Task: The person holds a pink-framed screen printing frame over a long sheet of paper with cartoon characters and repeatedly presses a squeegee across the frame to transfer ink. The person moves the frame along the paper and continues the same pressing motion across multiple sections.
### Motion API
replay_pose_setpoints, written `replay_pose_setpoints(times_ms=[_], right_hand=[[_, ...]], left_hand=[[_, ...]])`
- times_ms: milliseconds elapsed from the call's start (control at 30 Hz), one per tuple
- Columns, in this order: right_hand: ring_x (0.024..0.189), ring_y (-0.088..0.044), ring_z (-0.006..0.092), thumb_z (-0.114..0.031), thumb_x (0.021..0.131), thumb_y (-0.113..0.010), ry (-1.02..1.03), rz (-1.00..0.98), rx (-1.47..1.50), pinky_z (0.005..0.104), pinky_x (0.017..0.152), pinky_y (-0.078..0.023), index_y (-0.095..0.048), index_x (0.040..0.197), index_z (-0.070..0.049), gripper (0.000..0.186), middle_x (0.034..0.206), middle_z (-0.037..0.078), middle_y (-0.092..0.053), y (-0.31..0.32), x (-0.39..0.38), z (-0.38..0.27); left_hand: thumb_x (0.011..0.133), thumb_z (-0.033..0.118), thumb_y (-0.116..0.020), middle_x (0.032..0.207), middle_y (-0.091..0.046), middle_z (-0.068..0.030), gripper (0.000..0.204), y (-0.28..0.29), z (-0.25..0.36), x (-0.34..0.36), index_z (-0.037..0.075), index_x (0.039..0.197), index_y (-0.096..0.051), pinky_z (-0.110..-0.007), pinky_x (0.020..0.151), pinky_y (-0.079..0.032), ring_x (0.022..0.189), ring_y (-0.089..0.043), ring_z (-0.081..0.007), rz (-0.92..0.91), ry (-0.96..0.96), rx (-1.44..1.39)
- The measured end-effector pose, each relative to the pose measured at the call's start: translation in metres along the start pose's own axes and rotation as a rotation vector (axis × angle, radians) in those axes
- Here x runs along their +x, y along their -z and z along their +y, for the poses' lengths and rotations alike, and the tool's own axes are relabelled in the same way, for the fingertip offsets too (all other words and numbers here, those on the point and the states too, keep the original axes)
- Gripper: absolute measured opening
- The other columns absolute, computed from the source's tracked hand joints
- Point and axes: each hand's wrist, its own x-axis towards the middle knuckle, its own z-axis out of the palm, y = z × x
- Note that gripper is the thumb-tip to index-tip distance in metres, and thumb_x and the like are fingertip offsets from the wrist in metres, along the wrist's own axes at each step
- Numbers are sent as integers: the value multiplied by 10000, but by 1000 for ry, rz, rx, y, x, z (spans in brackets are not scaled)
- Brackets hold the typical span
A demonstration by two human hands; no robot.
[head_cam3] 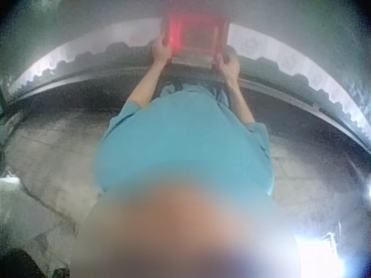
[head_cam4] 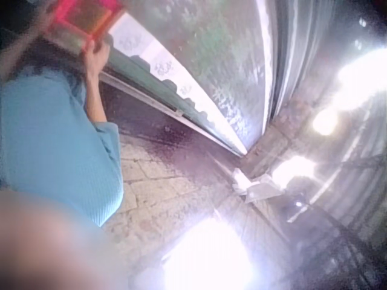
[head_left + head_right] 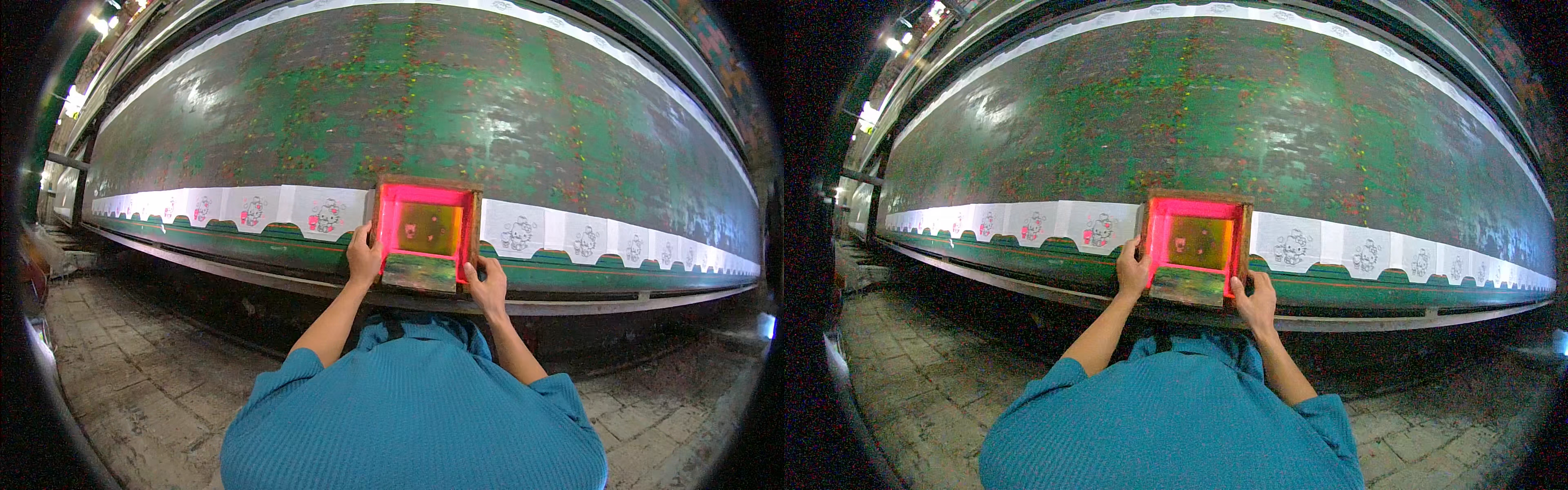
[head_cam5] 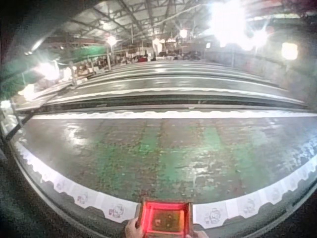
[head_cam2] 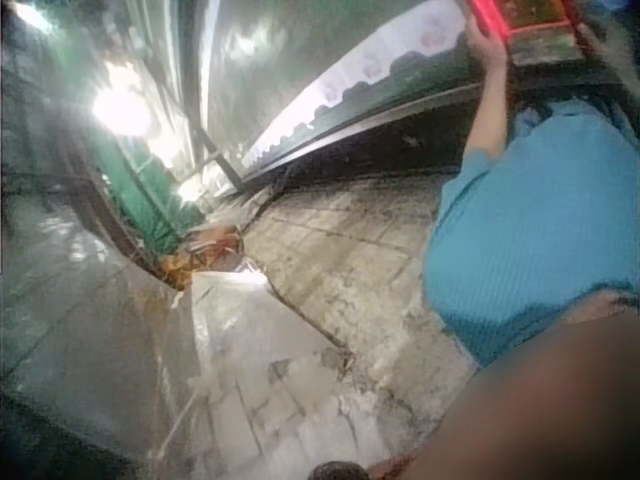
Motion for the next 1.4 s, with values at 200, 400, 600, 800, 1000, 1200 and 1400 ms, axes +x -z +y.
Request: replay_pose_setpoints(times_ms=[200,400,600,800,1000,1200,1400], right_hand=[[999,-673,350,-329,905,-735,-35,-10,118,402,903,-516,-708,1119,3,396,1036,185,-685,3,0,6],[954,-684,209,-262,934,-740,-213,-11,300,339,871,-531,-699,1158,30,370,1006,119,-701,-2,1,20],[1037,-629,363,-267,854,-781,259,200,-42,439,929,-497,-676,1093,15,384,1087,169,-651,2,-10,-14],[1026,-618,331,-127,732,-738,777,-211,-399,461,917,-478,-647,1100,-46,388,1087,131,-635,-14,-22,-68],[969,-677,278,-76,738,-650,694,-148,-399,446,835,-518,-644,969,-59,231,1027,96,-698,-29,7,-72],[922,-699,279,-77,741,-628,671,-206,-400,441,810,-534,-653,947,-63,208,1010,110,-727,-29,-6,-64],[917,-696,279,-68,734,-618,812,1,-401,441,830,-537,-654,959,-58,229,995,104,-722,-38,33,-62]], left_hand=[[852,79,-658,1242,-637,-223,443,1,-2,0,-34,1275,-591,-441,984,-507,1162,-618,-402,-40,15,10],[806,34,-671,1198,-653,-246,456,-2,7,-1,-39,1250,-599,-453,975,-504,1131,-629,-424,0,0,-4],[852,33,-634,1195,-641,-239,416,-1,10,-1,-54,1256,-585,-465,942,-519,1105,-631,-424,-9,-41,44],[823,-2,-641,1151,-635,-239,424,-4,7,-1,-45,1242,-588,-461,927,-518,1078,-629,-427,-27,-26,23],[826,-6,-615,1110,-635,-261,410,-6,-1,1,-80,1228,-581,-483,879,-523,1001,-634,-441,-16,-114,20],[893,76,-634,1141,-643,-256,379,-6,-6,1,-71,1240,-601,-448,924,-515,1052,-631,-426,1,-121,-49],[934,82,-611,1140,-651,-255,324,-6,-3,1,-77,1217,-621,-450,943,-510,1072,-634,-423,33,-137,-43]])
